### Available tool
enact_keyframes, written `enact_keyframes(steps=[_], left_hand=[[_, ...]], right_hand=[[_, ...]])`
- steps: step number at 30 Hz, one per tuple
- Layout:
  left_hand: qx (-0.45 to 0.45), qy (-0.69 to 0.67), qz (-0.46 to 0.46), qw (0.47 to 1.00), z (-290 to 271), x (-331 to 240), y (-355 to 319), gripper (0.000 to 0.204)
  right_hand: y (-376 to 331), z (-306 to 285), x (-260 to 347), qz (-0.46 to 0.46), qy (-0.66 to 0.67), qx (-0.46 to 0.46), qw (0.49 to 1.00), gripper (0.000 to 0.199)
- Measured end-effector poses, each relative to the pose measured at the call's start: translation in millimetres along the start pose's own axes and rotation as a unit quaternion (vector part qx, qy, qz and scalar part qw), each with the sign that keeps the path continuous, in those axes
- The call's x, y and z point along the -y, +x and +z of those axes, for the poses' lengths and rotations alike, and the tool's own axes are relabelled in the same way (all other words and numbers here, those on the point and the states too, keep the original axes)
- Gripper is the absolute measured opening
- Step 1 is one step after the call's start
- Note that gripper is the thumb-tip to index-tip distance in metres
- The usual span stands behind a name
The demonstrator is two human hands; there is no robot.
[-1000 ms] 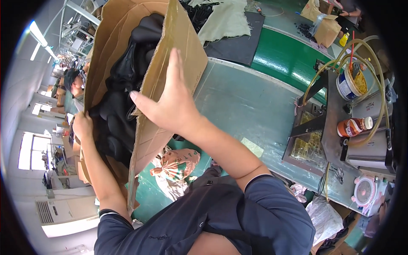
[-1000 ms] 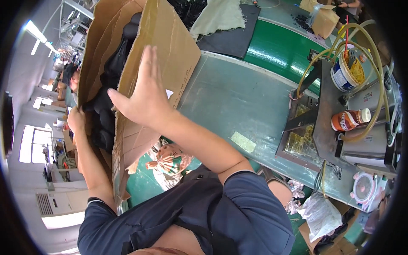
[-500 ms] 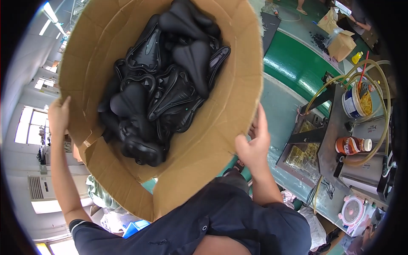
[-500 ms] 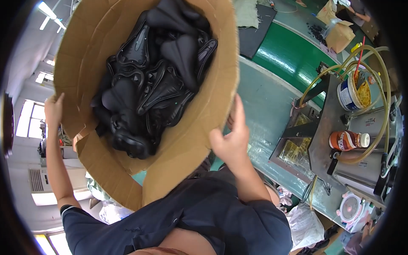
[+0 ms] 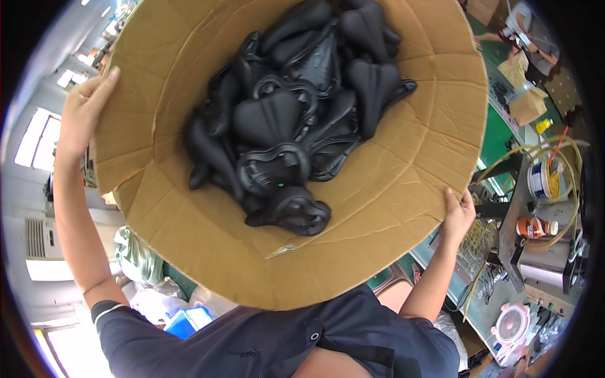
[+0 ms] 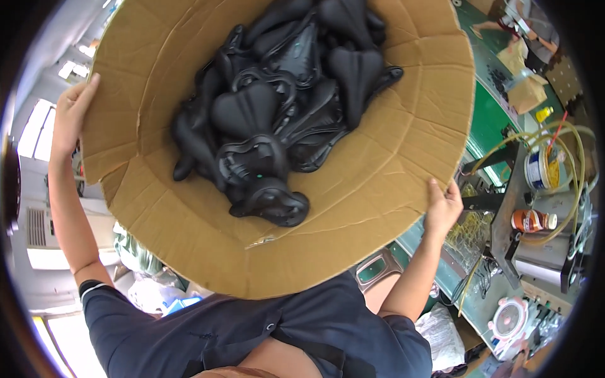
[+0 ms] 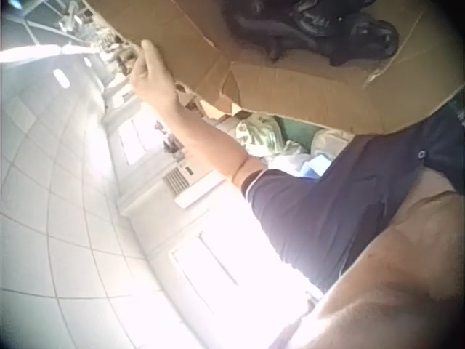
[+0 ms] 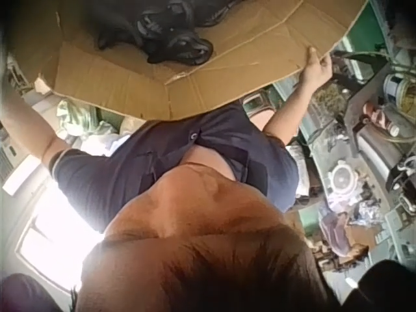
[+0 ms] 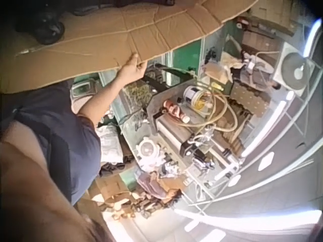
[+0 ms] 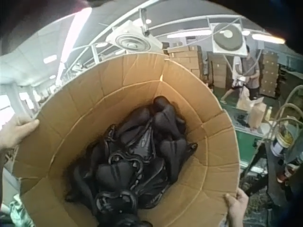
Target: Assembling bicycle seats by manually inserting rails and using a press machine to secure components.
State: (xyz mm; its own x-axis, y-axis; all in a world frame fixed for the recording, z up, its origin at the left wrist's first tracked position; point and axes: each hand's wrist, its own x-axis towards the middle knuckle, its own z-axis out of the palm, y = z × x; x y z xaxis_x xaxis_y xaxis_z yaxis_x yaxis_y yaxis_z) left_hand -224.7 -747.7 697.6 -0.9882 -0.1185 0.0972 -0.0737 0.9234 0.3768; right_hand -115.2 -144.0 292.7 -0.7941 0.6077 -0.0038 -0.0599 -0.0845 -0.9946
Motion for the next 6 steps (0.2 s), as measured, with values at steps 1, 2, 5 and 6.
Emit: enact_keyframes(steps=[1,2,5,6], left_hand=[[-0.001,-0.003,-0.009,1.0,-7.4,26.7,-3.5,0.048],[0.027,-0.224,0.116,0.967,-12.7,63.6,-8.0,0.053],[-0.174,-0.526,0.092,0.828,-4.1,243.1,0.2,0.061],[-0.334,-0.406,0.003,0.851,29.1,304.2,7.0,0.058]], right_hand=[[3.0,-4.5,-5.8,0.008,0.005,-0.007,1.0,0.03],[6.1,-10.5,-14.0,0.015,0.008,-0.014,1.0,0.029],[21.0,-17.1,-34.9,0.017,-0.003,-0.024,1.0,0.028],[23.3,-15.5,-33.0,0.02,-0.043,-0.019,0.999,0.029]])
